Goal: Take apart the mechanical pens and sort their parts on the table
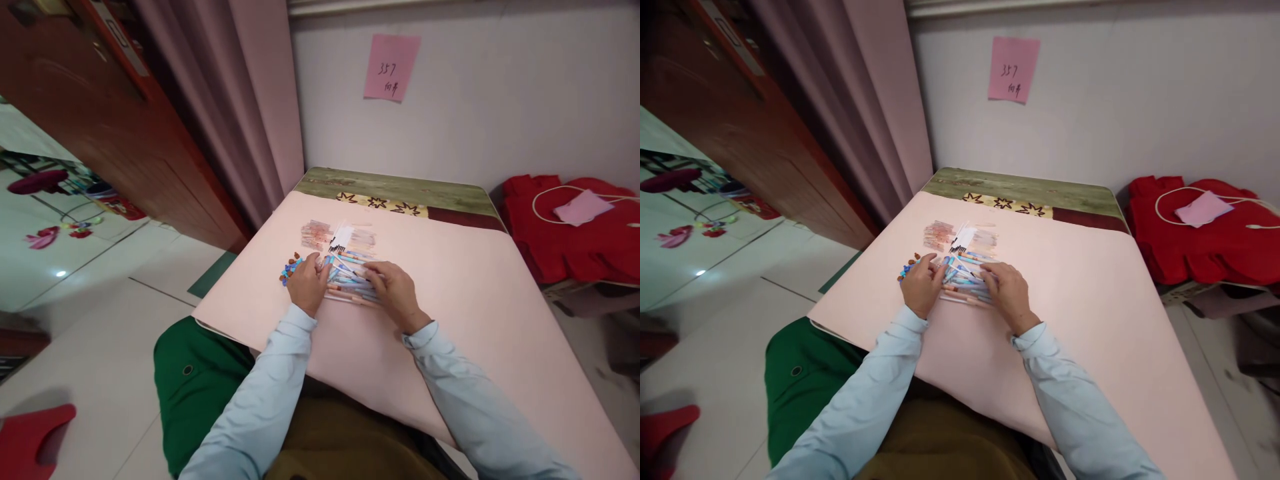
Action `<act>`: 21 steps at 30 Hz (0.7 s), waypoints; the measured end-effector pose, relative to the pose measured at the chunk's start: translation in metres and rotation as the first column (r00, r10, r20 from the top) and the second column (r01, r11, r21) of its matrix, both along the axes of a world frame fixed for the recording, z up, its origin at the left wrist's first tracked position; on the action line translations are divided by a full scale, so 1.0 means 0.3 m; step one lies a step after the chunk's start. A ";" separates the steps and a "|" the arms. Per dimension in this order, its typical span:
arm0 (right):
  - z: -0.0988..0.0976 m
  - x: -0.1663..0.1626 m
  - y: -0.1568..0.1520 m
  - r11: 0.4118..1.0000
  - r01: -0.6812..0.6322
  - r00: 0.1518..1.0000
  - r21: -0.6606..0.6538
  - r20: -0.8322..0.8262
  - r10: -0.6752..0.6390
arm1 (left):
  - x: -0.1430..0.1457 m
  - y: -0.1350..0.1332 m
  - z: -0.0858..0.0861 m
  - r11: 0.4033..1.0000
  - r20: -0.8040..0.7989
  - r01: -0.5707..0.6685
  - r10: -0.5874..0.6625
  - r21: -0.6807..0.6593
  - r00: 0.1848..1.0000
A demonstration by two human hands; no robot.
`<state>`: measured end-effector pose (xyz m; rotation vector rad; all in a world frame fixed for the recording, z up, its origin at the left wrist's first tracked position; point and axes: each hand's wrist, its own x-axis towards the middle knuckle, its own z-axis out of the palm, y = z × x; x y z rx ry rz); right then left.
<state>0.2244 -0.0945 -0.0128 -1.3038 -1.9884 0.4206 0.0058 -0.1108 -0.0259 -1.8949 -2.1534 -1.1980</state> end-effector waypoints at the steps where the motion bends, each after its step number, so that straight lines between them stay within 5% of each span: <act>1: 0.000 0.010 0.003 0.999 0.045 0.998 -0.005 0.042 -0.045 | 0.001 0.000 -0.001 1.000 0.001 0.003 -0.003 0.003 1.000; 8: -0.020 0.046 0.031 0.995 0.098 0.941 0.016 0.323 -0.098 | 0.001 0.002 0.003 1.000 0.041 -0.001 0.001 0.014 0.999; 14: -0.009 0.038 0.028 0.996 0.082 0.947 0.046 0.308 -0.092 | -0.025 0.005 0.009 0.998 0.276 -0.067 0.067 -0.010 0.959; 18: 0.010 0.030 0.008 0.978 0.189 0.947 0.084 0.249 -0.204 | -0.012 0.004 0.032 0.999 0.528 0.007 -0.034 0.053 0.848; 21: 0.022 0.017 -0.005 0.979 0.202 0.973 0.027 0.109 -0.204 | 0.033 0.000 0.066 0.990 0.750 0.134 -0.127 0.052 0.649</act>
